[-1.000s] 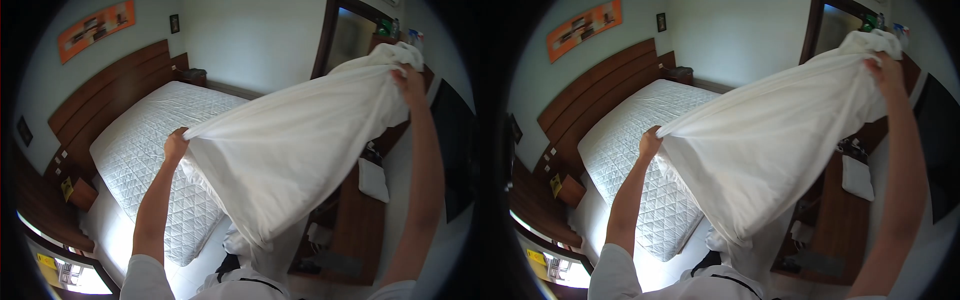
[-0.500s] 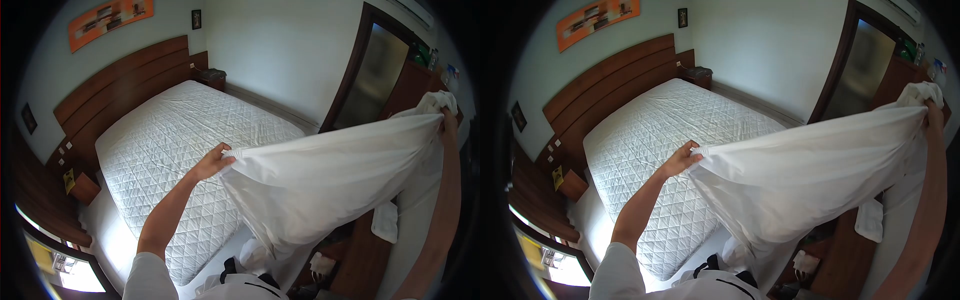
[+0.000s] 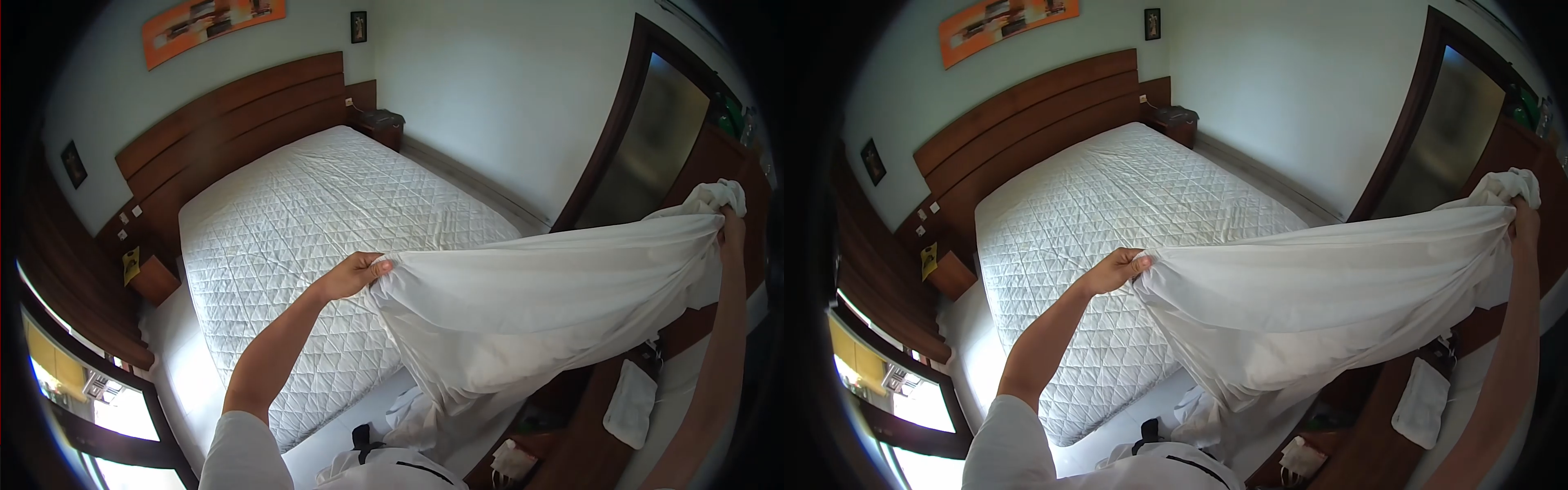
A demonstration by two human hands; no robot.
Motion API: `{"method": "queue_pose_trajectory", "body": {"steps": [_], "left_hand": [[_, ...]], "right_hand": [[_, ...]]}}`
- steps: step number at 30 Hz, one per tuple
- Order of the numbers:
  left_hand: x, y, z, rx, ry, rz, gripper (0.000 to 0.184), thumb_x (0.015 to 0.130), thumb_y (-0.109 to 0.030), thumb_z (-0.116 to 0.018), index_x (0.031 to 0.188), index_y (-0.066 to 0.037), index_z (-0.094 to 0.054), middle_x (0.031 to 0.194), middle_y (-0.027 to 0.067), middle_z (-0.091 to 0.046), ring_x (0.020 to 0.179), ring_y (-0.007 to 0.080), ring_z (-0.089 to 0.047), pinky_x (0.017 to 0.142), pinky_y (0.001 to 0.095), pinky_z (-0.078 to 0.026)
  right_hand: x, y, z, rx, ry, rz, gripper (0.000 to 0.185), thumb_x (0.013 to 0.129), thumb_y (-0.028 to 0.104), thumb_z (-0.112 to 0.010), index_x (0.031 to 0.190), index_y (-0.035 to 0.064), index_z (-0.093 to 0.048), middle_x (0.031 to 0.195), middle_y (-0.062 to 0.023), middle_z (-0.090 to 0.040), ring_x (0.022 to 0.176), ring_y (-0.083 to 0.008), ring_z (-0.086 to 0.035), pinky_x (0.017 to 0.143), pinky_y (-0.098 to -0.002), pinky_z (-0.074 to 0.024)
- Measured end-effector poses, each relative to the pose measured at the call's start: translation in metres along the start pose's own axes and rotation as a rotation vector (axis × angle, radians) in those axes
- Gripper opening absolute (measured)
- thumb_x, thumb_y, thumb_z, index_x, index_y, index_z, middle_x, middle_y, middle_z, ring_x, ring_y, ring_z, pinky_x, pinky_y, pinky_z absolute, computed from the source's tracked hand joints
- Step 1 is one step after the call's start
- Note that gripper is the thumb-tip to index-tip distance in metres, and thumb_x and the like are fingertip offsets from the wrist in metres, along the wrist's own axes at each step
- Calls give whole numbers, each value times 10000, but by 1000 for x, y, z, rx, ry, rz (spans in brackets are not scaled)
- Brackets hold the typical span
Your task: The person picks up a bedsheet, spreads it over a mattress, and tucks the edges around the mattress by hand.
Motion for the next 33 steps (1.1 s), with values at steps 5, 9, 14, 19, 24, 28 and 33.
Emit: {"method": "queue_pose_trajectory", "body": {"steps": [5,9,14,19,24,28,33], "left_hand": [[24,0,-16,-40,-175,-31,420,915,-387,-496,1059,-1,-579,891,41,-609,839,106,-547,758,259,-449],[78,-56,-54,211,-350,-244,585,842,-288,-615,1300,-15,-375,1220,192,-501,1119,228,-497,926,322,-406],[128,-155,-179,272,25,-447,770,677,-194,-745,1323,-54,-350,1260,175,-481,1162,292,-462,968,377,-375],[162,-141,-159,151,-232,-634,361,751,-157,-605,1076,-4,-566,1052,181,-603,1013,275,-572,860,350,-440],[119,-210,-88,87,-427,-685,378,818,-212,-619,1157,-53,-566,1123,125,-579,1039,253,-547,912,312,-417],[88,-263,-28,-286,-551,-614,458,779,-200,-658,1182,-42,-507,1117,90,-565,1009,230,-558,887,367,-459],[-31,-287,173,-135,-993,-545,457,815,-357,-599,1169,-76,-534,982,66,-609,903,167,-590,815,306,-478]], "right_hand": [[-11,-15,-28,97,121,-13,184,768,270,-628,803,92,-600,617,42,-486,457,-39,-418,377,-204,-282],[-118,0,-97,339,355,-89,144,763,175,-575,800,37,-589,674,-4,-517,518,-93,-485,403,-221,-351],[-281,42,-182,785,666,-200,402,745,10,-503,1139,-62,-470,1063,-125,-552,959,-212,-570,793,-339,-490],[-274,41,-169,631,914,361,550,845,252,-578,1271,-13,-354,1114,-126,-525,975,-196,-531,852,-280,-418],[-270,-69,-239,736,605,-17,601,912,445,-430,1339,39,-312,1359,-112,-344,1229,-226,-339,1020,-367,-267],[-457,-160,-342,343,1208,-189,570,899,427,-444,1305,37,-352,1320,-116,-383,1194,-228,-373,999,-365,-289],[-652,-224,-322,102,1687,-76,533,883,404,-463,1261,33,-403,1271,-120,-431,1151,-230,-414,973,-363,-316]]}}
Point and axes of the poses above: each hand's wrist, its own x-axis towards the middle knuckle, its own z-axis out of the back of the hand, y = z × x, the point moved 3 cm from there along x, towards the middle knuckle
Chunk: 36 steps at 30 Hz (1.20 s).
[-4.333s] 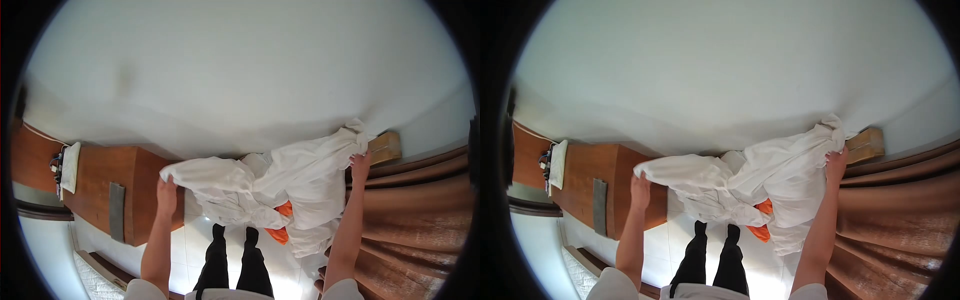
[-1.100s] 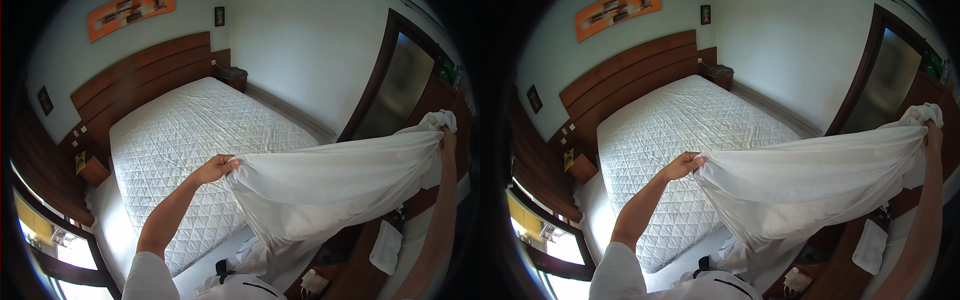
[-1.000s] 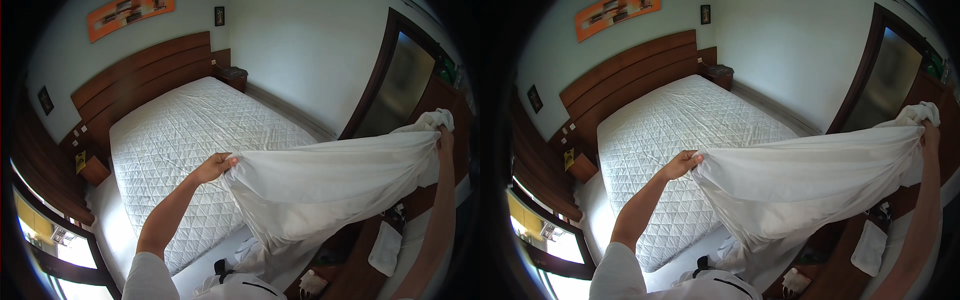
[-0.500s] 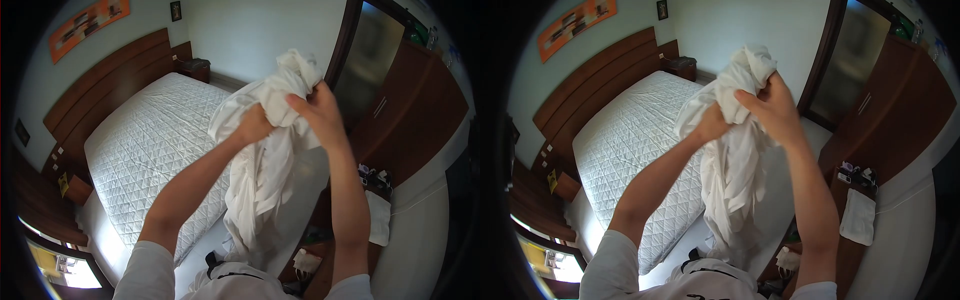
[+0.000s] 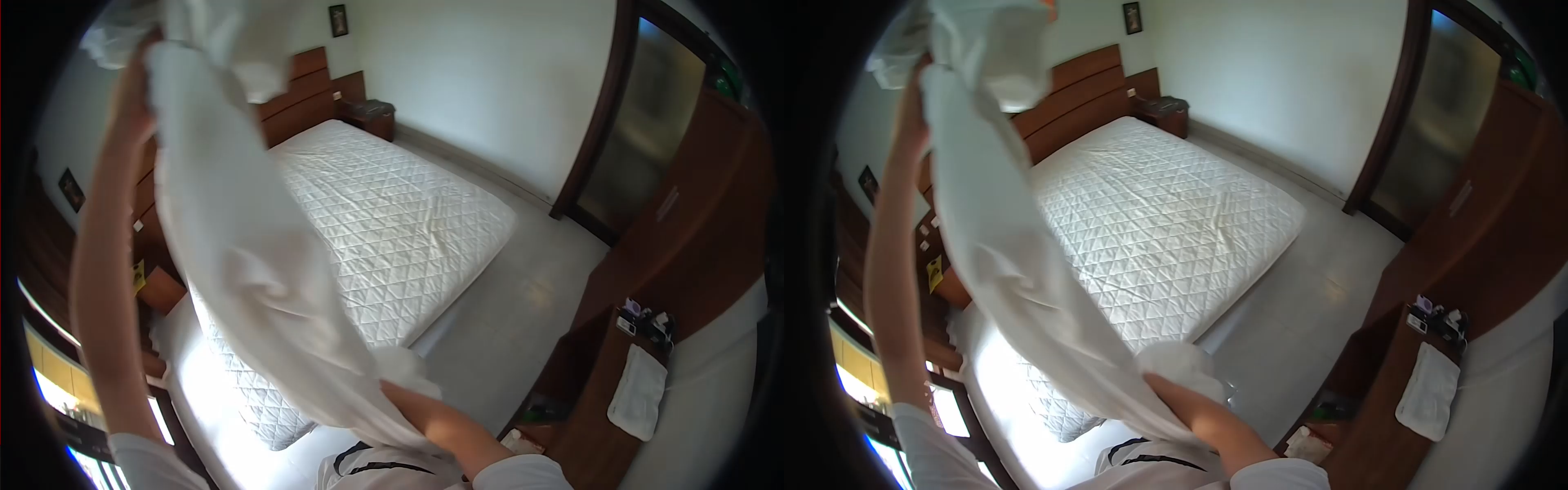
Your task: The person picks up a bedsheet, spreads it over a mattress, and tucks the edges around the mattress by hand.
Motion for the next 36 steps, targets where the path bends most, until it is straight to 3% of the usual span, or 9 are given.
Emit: {"method": "queue_pose_trajectory", "body": {"steps": [3,4,12,19,22,23,27,33,36], "left_hand": [[87,-64,207,653,-29,-254,391,908,-154,-459,1296,-112,-449,1240,53,-500,1114,183,-494,981,298,-370],[48,-86,179,264,-303,-56,639,764,-426,-645,1270,-79,-462,1286,159,-469,1173,326,-447,1032,457,-323],[12,-141,365,413,-507,-275,566,793,-378,-596,1240,-54,-469,1261,159,-477,1144,310,-464,983,444,-370],[16,-150,424,432,-500,-370,505,818,-336,-554,1214,-32,-476,1239,160,-485,1120,297,-480,941,433,-410],[18,-160,427,427,-479,-420,480,828,-318,-536,1203,-23,-478,1229,160,-489,1109,291,-486,923,429,-428],[20,-165,426,426,-471,-439,472,832,-312,-530,1199,-20,-479,1226,160,-490,1106,289,-488,917,427,-434],[21,-186,415,440,-443,-527,440,846,-288,-505,1184,-7,-483,1214,160,-494,1091,281,-497,893,421,-457],[18,-219,386,862,-427,-744,426,856,-275,-489,1180,2,-475,1220,160,-486,1086,272,-502,881,419,-473],[30,-215,357,438,-261,-618,506,830,-318,-533,1212,1,-442,1256,158,-455,1097,271,-495,877,439,-474]], "right_hand": [[-23,-51,-48,-138,158,-86,512,873,391,-473,1235,31,-433,1241,-123,-460,1125,-231,-440,958,-361,-332],[-31,-64,-58,-178,201,-122,505,870,386,-477,1226,31,-443,1232,-124,-470,1117,-232,-448,952,-361,-337],[-67,-118,-67,-479,508,-419,451,844,350,-506,1156,25,-524,1153,-131,-547,1047,-236,-515,911,-357,-380],[-6,6,-44,-549,917,-406,410,821,319,-532,1095,20,-595,1084,-137,-615,987,-239,-573,874,-354,-418],[43,158,30,-70,615,-91,343,738,273,-615,936,-6,-649,910,-173,-656,837,-233,-621,754,-371,-464],[60,212,56,-274,364,-69,286,798,211,-582,980,-6,-624,925,-78,-638,826,-149,-576,748,-332,-461],[107,452,92,-51,84,315,310,844,154,-558,1111,-4,-562,1045,-81,-603,895,-130,-579,791,-274,-477],[175,589,119,174,-154,932,270,884,189,-477,1009,-6,-616,875,-32,-637,784,-85,-552,727,-252,-446],[206,596,134,-17,-277,1057,333,903,247,-430,1057,-1,-591,904,-64,-634,821,-107,-563,765,-254,-443]]}}
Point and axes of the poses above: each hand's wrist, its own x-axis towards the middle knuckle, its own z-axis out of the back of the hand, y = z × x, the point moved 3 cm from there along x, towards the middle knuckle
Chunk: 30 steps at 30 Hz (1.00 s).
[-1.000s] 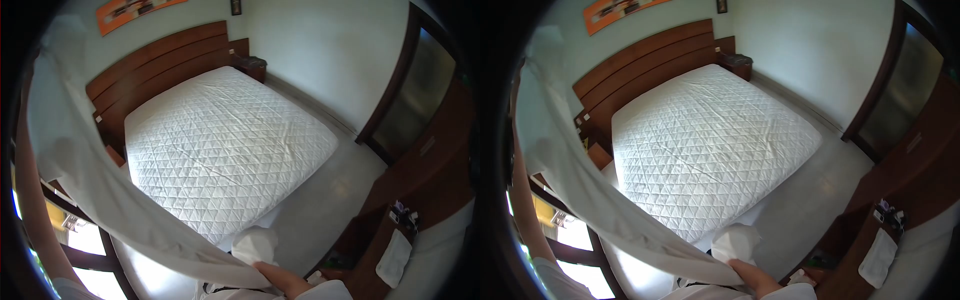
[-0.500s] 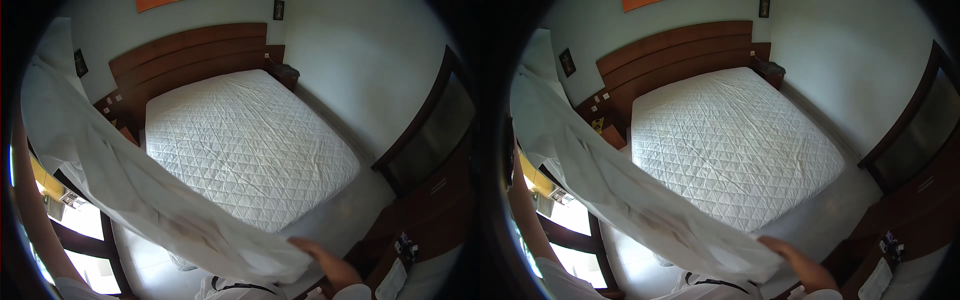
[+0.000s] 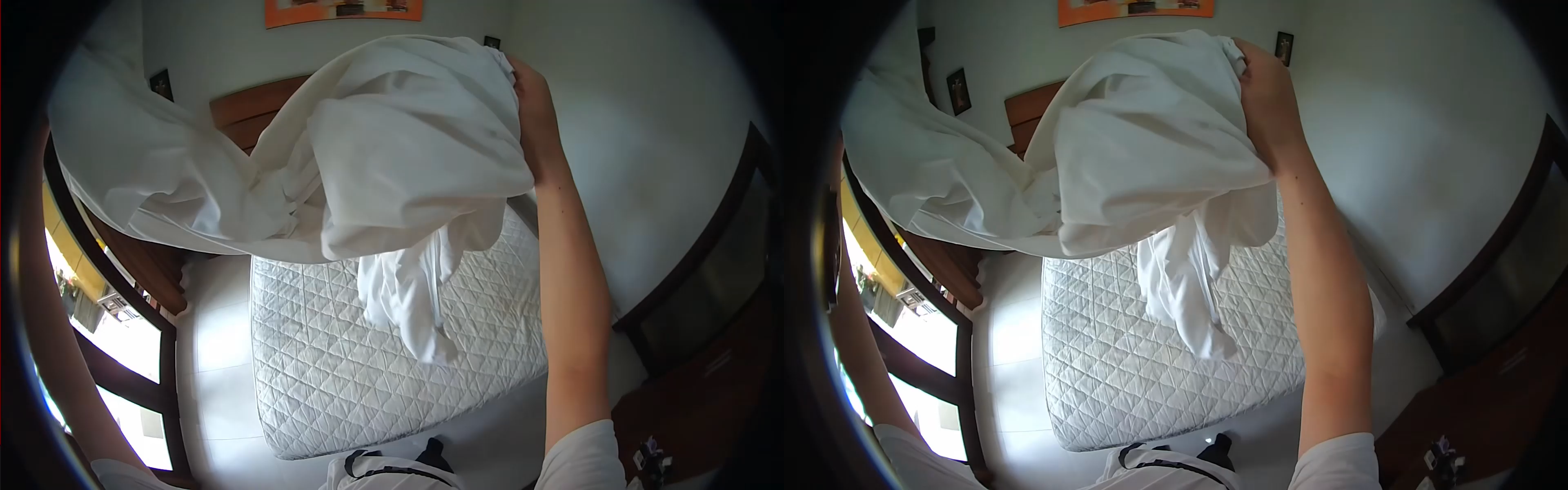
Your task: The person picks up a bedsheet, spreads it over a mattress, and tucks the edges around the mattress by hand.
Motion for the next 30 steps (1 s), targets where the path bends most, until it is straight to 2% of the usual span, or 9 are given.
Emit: {"method": "queue_pose_trajectory", "body": {"steps": [3,8,10,13,15,19,21,25,30], "left_hand": [[-22,2,-56,404,149,-248,614,784,-420,-573,1231,-19,-441,1262,165,-452,1113,278,-486,893,447,-467],[-104,88,-170,202,-10,335,479,802,-278,-640,1205,-42,-530,1149,99,-562,1007,197,-563,900,318,-440],[-159,124,-244,248,51,420,497,752,-324,-705,1102,12,-596,1048,97,-614,911,184,-603,843,304,-470],[-231,156,-351,243,369,695,486,807,-323,-658,1209,-82,-532,1068,99,-603,963,164,-572,854,299,-454],[-268,183,-386,-202,310,860,560,745,-343,-729,1177,-50,-526,1036,140,-601,982,209,-569,884,322,-447],[-294,210,-368,-107,638,734,543,725,-294,-748,1171,-69,-535,1036,165,-597,957,227,-583,871,339,-463],[-297,199,-336,533,743,744,423,767,-239,-700,1135,-74,-572,972,152,-623,865,212,-612,801,335,-497],[-305,180,-217,747,53,830,284,863,-263,-567,1008,-29,-638,815,67,-638,707,134,-593,649,301,-475],[-331,105,-131,886,-226,656,310,883,-315,-533,947,-30,-635,764,38,-614,708,106,-556,669,269,-442]], "right_hand": [[3,-67,7,-141,56,88,365,920,290,-419,1115,17,-564,960,-79,-609,896,-136,-562,829,-266,-434],[-2,-205,23,-819,363,48,365,858,200,-579,1192,64,-526,1077,-121,-561,1033,-193,-515,912,-326,-409],[6,-184,13,320,405,-133,544,748,191,-717,1233,81,-496,1211,-116,-508,1004,-229,-544,876,-350,-429],[6,-172,-2,742,438,-87,538,761,194,-711,1235,67,-491,1173,-110,-528,1009,-205,-541,878,-333,-428],[5,-177,8,771,557,-202,535,757,173,-707,1231,53,-490,1158,-99,-543,1016,-188,-538,883,-320,-425],[-3,-230,56,338,416,-341,505,737,107,-690,1201,28,-506,1109,-87,-584,1000,-173,-552,876,-301,-424],[0,-296,95,273,247,-276,477,729,82,-681,1172,9,-517,1068,-93,-606,968,-171,-571,851,-293,-433],[-6,-383,228,-132,-117,-410,455,708,99,-707,1119,-8,-542,939,-123,-636,827,-190,-604,755,-294,-457],[-38,-411,391,-530,-225,-453,414,755,224,-645,1129,65,-561,983,-154,-626,905,-265,-594,797,-342,-451]]}}
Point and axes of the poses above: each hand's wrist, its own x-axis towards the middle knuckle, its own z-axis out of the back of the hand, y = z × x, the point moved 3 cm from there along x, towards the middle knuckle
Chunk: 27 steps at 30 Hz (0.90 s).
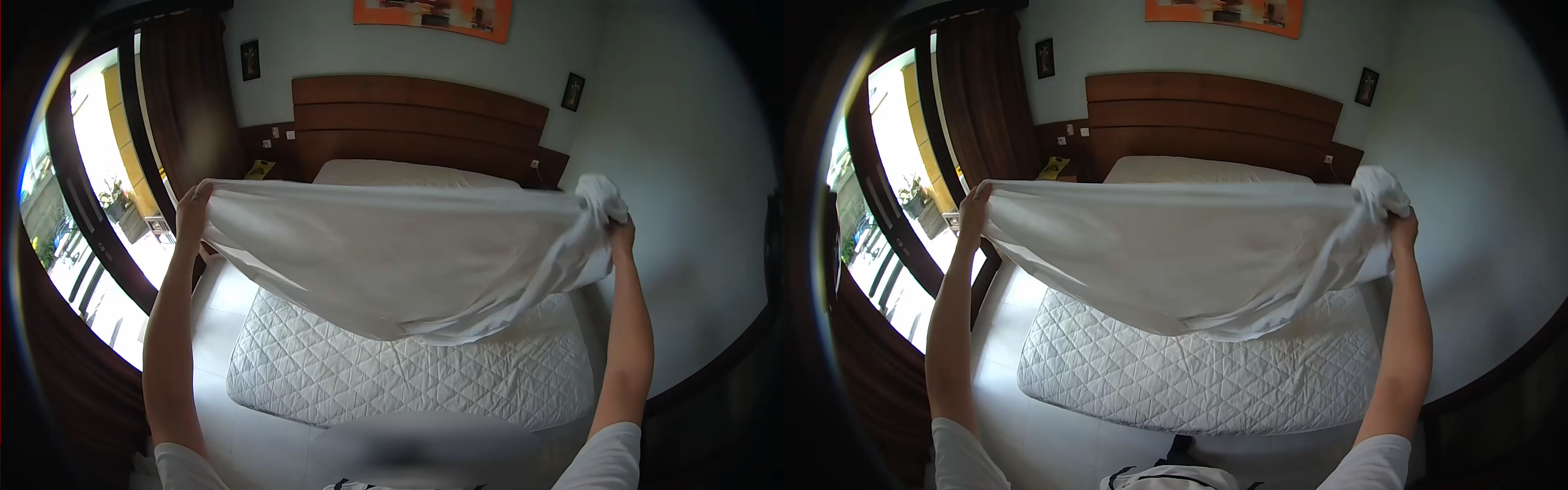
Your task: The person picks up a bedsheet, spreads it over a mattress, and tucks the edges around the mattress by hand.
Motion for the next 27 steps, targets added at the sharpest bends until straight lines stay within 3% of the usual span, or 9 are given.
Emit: {"method": "queue_pose_trajectory", "body": {"steps": [3,4,7,10,12,15,20,22,27], "left_hand": [[-41,-37,6,-18,81,-18,310,882,-319,-535,943,-32,-636,764,41,-616,691,111,-559,654,269,-444],[-57,-50,-4,72,178,-157,301,877,-306,-547,948,-27,-633,760,41,-617,685,104,-561,654,267,-449],[-155,-122,-66,101,549,-267,285,875,-282,-566,982,-27,-637,745,113,-642,671,128,-600,646,307,-476],[-261,-158,-116,113,825,-358,197,836,-183,-595,982,-60,-648,788,124,-658,690,212,-648,662,324,-497],[-296,-161,-114,97,909,-528,190,817,-156,-606,980,-69,-650,803,135,-659,703,249,-653,673,338,-500],[-283,-133,-72,196,841,-488,201,769,-81,-612,962,-44,-651,834,150,-658,726,282,-646,684,336,-510],[-176,-12,85,399,456,-53,230,869,-189,-547,893,31,-610,705,135,-610,620,119,-528,594,309,-436],[-126,53,180,448,260,-136,282,908,-240,-484,898,22,-588,716,92,-584,641,150,-523,575,315,-414],[-82,259,359,-26,-109,376,519,868,-409,-532,1236,-61,-421,1117,107,-548,878,269,-602,723,395,-540]], "right_hand": [[-38,40,38,-747,-137,-236,531,801,291,-590,1289,171,-420,1215,-158,-496,1121,-350,-470,878,-436,-424],[-42,47,30,-777,-121,-73,634,771,215,-621,1336,175,-334,1279,-135,-415,1164,-376,-403,903,-469,-404],[-170,179,-9,-87,301,826,733,700,20,-622,1346,82,-281,1302,-172,-402,1190,-360,-397,973,-450,-353],[-351,248,-58,286,630,676,879,680,266,-749,1365,24,-254,1258,-200,-471,1164,-319,-472,979,-389,-366],[-388,206,-96,242,549,383,425,759,189,-633,1151,88,-507,875,-92,-624,810,-285,-612,699,-373,-472],[-376,107,-97,154,159,357,114,787,92,-521,870,83,-599,852,-95,-602,788,-304,-591,682,-383,-470],[-283,-111,-22,-340,-155,29,152,755,111,-574,907,109,-579,927,-97,-556,834,-302,-563,730,-397,-446],[-249,-168,28,-409,-229,-122,84,758,112,-572,834,84,-595,880,-117,-589,809,-316,-578,693,-406,-460],[-161,-238,117,-474,-282,-318,75,764,91,-544,789,69,-612,791,-120,-626,738,-301,-599,662,-406,-474]]}}
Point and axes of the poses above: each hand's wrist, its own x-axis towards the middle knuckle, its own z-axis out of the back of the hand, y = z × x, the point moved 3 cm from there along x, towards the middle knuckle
